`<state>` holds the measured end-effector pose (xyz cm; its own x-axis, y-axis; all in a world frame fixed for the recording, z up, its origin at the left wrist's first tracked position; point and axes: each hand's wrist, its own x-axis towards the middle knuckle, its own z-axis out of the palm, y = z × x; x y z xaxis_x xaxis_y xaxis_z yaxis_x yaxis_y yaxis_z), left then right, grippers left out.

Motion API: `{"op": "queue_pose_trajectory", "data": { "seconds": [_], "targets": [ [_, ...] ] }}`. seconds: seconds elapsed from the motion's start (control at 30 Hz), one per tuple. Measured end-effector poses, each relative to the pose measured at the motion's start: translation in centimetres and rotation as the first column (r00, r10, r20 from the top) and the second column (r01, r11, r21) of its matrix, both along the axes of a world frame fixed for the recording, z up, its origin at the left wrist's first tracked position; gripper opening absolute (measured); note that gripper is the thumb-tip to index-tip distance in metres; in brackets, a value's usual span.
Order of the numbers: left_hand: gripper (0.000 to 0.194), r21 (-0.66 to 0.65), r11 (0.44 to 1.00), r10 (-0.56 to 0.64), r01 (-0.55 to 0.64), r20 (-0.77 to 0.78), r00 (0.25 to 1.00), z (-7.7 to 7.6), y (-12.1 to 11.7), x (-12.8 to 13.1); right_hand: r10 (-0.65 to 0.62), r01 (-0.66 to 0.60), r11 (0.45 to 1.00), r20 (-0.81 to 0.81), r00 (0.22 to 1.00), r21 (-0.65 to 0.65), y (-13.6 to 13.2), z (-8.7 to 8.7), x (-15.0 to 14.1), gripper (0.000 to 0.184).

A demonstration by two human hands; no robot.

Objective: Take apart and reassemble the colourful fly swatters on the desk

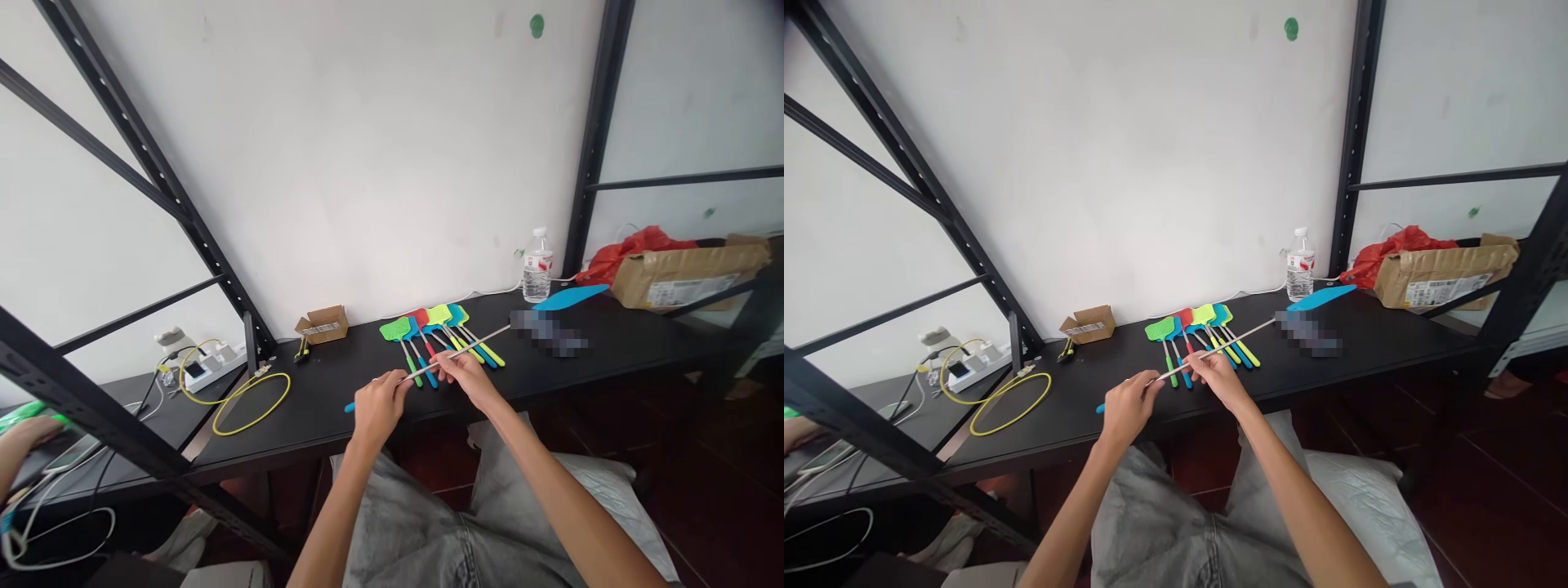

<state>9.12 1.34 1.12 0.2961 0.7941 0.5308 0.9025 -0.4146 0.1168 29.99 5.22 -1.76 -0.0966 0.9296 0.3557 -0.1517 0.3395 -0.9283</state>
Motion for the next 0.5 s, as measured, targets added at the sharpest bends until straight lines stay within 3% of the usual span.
{"op": "queue_pose_trajectory", "data": {
  "seconds": [0.17,0.5],
  "targets": [
    [0.039,-0.021,1.0,-0.012,0.012,0.005,1.0,0.0,0.3,3.7,-0.021,0.021,1.0,-0.016,1.0,0.008,0.1,-0.2,0.1,0.043],
    [0.044,-0.023,0.999,-0.037,0.035,-0.072,0.997,-1.0,1.2,2.6,-0.137,0.128,0.987,-0.09,0.986,-0.101,0.9,-1.1,-0.1,0.045]
  ]
}}
